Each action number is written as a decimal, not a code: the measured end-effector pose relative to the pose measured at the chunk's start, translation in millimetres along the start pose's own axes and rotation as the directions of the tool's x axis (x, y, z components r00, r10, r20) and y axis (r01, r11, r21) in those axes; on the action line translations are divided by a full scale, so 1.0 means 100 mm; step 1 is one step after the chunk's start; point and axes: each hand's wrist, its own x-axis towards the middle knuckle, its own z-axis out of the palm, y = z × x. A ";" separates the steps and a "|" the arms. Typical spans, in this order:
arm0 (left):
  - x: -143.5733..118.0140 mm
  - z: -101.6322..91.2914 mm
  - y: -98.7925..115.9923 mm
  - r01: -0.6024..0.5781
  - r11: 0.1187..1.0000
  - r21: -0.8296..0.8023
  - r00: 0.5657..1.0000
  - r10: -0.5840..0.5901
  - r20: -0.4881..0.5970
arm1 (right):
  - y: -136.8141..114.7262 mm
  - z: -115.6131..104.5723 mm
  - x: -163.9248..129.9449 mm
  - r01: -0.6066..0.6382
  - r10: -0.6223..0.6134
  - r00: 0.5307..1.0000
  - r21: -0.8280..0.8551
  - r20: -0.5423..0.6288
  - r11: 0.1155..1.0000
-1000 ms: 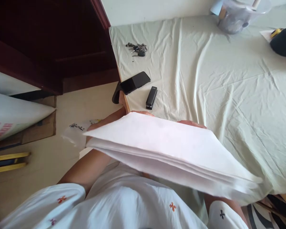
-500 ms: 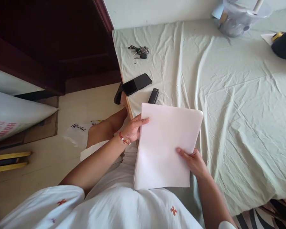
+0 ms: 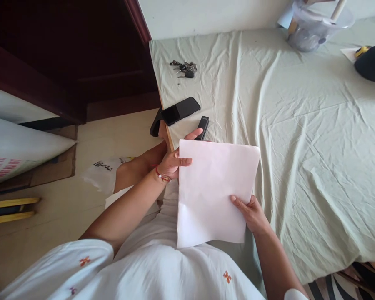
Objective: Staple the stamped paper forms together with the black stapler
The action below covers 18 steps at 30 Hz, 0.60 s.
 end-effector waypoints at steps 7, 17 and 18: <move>0.17 0.03 -0.07 -0.052 0.999 -0.016 0.999 0.052 -0.011 | -0.01 0.07 -0.01 -0.015 0.020 0.997 0.062 -0.077 0.998; 0.05 -0.04 -0.32 0.141 0.985 0.099 0.980 -0.124 -0.157 | -0.07 0.15 0.08 0.252 -0.202 0.931 0.137 -0.304 0.958; 0.01 -0.04 -0.37 0.139 0.984 0.112 0.977 -0.117 -0.180 | -0.07 0.16 0.09 0.267 -0.220 0.927 0.123 -0.303 0.956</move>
